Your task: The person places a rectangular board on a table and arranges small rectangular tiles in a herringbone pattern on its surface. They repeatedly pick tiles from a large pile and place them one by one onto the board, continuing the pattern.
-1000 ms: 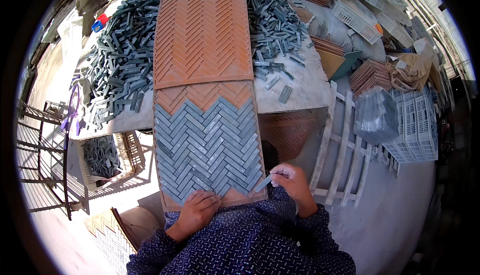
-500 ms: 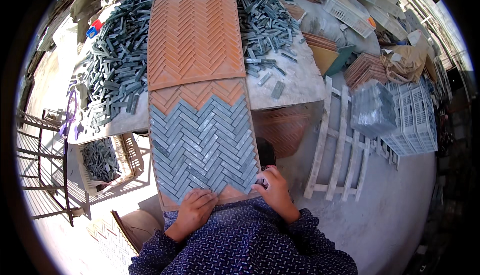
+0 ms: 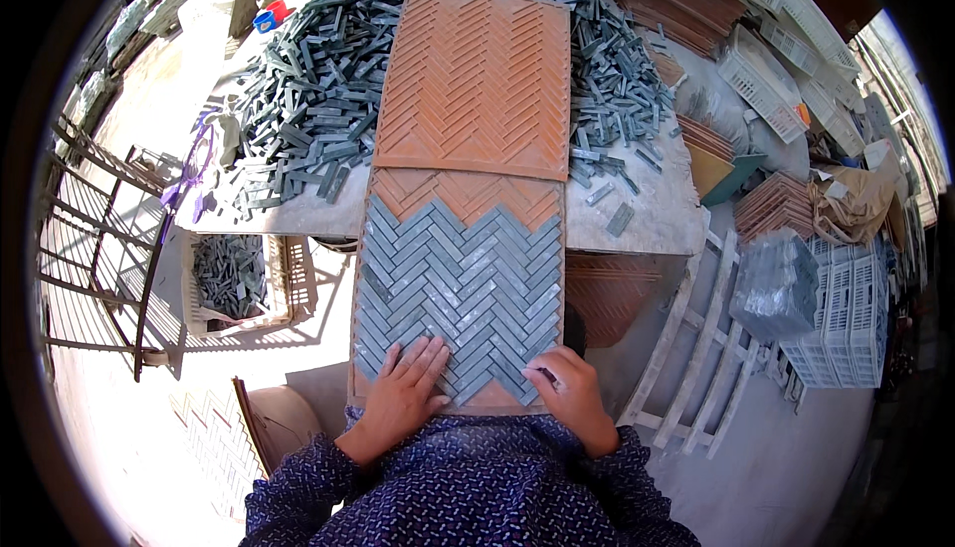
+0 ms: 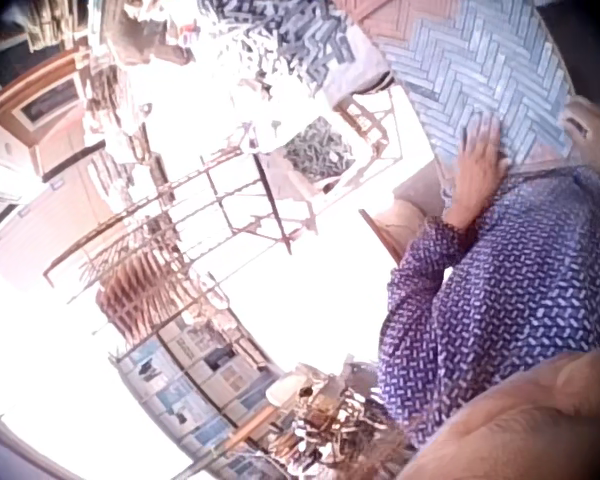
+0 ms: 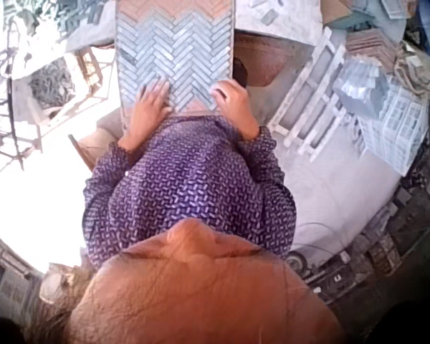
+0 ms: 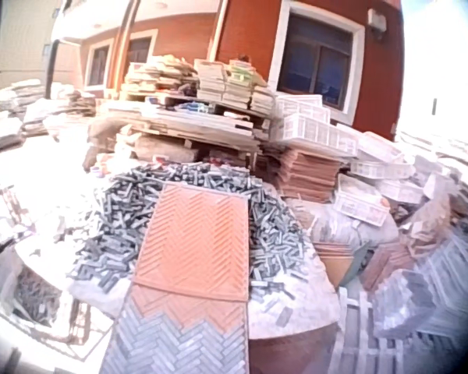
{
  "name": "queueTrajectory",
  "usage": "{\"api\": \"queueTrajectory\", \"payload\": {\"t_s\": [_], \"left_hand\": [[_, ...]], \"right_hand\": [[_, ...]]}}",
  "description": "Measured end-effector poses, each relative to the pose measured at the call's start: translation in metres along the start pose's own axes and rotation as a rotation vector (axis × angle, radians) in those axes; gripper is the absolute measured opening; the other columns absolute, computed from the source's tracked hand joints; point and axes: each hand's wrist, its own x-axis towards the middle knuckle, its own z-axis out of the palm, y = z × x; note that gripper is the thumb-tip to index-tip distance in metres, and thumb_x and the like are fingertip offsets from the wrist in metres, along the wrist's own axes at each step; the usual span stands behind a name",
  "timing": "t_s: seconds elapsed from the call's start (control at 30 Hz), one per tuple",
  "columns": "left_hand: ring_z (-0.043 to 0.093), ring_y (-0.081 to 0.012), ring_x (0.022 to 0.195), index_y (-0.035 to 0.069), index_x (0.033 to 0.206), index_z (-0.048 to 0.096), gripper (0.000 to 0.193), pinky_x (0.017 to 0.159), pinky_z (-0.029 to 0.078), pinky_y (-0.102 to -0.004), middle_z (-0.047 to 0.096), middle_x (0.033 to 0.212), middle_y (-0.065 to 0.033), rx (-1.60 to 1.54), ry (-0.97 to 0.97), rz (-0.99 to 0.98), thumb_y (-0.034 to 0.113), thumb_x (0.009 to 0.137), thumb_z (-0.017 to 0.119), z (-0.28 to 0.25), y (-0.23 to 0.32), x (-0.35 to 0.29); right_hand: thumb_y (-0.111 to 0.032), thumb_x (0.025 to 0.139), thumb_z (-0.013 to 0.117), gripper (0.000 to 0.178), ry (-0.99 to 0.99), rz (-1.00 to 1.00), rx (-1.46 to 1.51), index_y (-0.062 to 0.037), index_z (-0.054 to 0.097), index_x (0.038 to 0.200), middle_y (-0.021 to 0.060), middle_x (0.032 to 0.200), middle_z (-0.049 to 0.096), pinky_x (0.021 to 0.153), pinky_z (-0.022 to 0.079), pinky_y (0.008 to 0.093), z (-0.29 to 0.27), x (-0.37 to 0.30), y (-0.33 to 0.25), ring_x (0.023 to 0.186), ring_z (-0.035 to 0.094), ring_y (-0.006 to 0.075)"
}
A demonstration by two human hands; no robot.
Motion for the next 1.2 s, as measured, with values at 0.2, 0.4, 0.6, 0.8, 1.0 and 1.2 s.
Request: {"api": "queueTrajectory", "payload": {"t_s": [0.2,0.4,0.6,0.8,1.0,1.2], "left_hand": [[0.033,-0.0285,0.134,0.005,0.136,0.039,0.069,0.111,0.021,-0.0501,0.038,0.143,-0.0125,-0.118,0.027,-0.005,0.019,0.075,0.067,-0.002,-0.014,-0.004],[0.033,-0.0270,0.135,0.006,0.135,0.041,0.064,0.111,0.021,-0.0492,0.038,0.142,-0.0109,0.004,0.223,-0.268,0.009,0.076,0.064,-0.011,-0.042,-0.014],[0.035,-0.0259,0.133,0.007,0.134,0.044,0.062,0.111,0.022,-0.0482,0.042,0.140,-0.0098,-0.061,0.277,-0.293,0.009,0.075,0.065,-0.008,-0.045,-0.020],[0.036,-0.0252,0.133,0.006,0.131,0.047,0.059,0.109,0.026,-0.0483,0.044,0.139,-0.0091,-0.091,0.283,-0.284,0.010,0.075,0.065,-0.009,-0.048,-0.020],[0.037,-0.0244,0.133,0.006,0.131,0.047,0.057,0.108,0.027,-0.0480,0.044,0.139,-0.0089,-0.075,0.297,-0.275,0.011,0.077,0.064,-0.007,-0.050,-0.019],[0.037,-0.0242,0.132,0.005,0.132,0.047,0.054,0.109,0.026,-0.0445,0.044,0.139,-0.0088,-0.061,0.318,-0.266,0.013,0.080,0.061,-0.005,-0.051,-0.019]], "right_hand": [[-0.003,0.076,0.068,0.012,-0.178,-0.185,-0.051,-0.0021,0.064,0.088,0.0105,0.084,0.062,0.066,0.049,0.0331,0.027,0.036,-0.013,0.076,0.062,0.0271],[-0.002,0.075,0.066,0.018,-0.405,-0.286,-0.040,-0.0029,0.063,0.093,0.0101,0.089,0.060,0.069,0.049,0.0339,0.061,0.057,-0.010,0.082,0.060,0.0279],[-0.003,0.076,0.062,0.016,-0.514,-0.353,-0.094,-0.0037,0.061,0.092,0.0089,0.087,0.056,0.066,0.049,0.0348,0.079,0.088,-0.016,0.081,0.059,0.0280],[-0.005,0.075,0.064,0.014,-0.593,-0.396,-0.172,-0.0038,0.059,0.089,0.0095,0.087,0.054,0.066,0.049,0.0351,0.086,0.101,-0.021,0.080,0.058,0.0282],[-0.011,0.074,0.069,0.021,-0.652,-0.340,-0.213,-0.0038,0.057,0.089,0.0096,0.086,0.052,0.065,0.048,0.0343,0.085,0.106,-0.036,0.077,0.057,0.0279],[-0.002,0.077,0.068,0.017,-0.653,0.218,0.135,-0.0023,0.057,0.091,0.0063,0.089,0.058,0.068,0.048,0.0258,0.064,0.095,-0.031,0.078,0.059,0.0158]]}}
